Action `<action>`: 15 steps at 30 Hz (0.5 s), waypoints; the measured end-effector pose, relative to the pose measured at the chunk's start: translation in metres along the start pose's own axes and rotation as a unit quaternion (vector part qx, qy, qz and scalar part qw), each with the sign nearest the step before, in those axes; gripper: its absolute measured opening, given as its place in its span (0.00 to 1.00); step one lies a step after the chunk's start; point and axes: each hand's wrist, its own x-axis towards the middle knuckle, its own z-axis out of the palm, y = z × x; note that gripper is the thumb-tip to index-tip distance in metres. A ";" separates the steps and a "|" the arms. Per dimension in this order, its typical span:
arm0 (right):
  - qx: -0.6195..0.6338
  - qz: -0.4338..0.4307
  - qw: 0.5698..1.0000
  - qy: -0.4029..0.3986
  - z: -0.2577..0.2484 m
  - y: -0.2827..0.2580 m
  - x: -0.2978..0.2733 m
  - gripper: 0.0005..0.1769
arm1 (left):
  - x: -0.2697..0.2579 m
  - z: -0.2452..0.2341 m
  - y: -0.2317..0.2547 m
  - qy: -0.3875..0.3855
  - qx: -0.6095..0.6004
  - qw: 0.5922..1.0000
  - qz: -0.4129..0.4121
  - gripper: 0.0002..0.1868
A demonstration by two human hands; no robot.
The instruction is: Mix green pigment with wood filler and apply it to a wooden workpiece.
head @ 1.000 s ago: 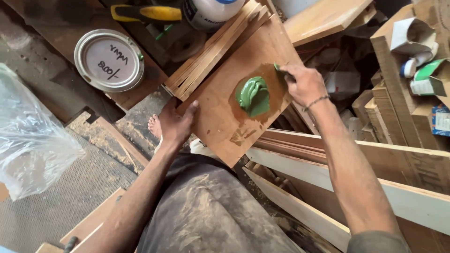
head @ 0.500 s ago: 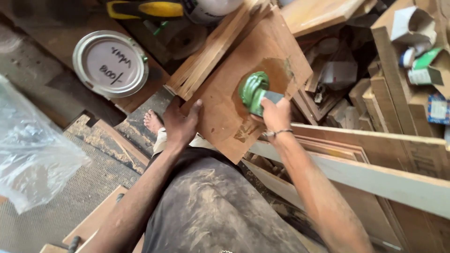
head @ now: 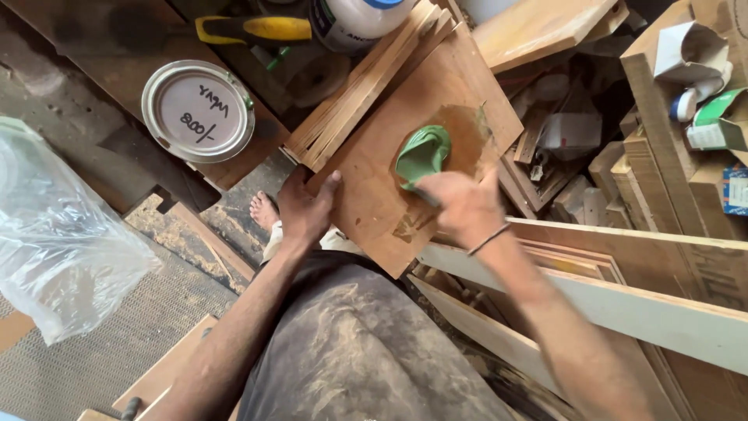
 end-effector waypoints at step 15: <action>0.055 -0.028 0.997 -0.043 0.008 0.038 0.015 0.29 | 0.001 0.008 -0.019 0.044 0.031 0.996 0.070 0.23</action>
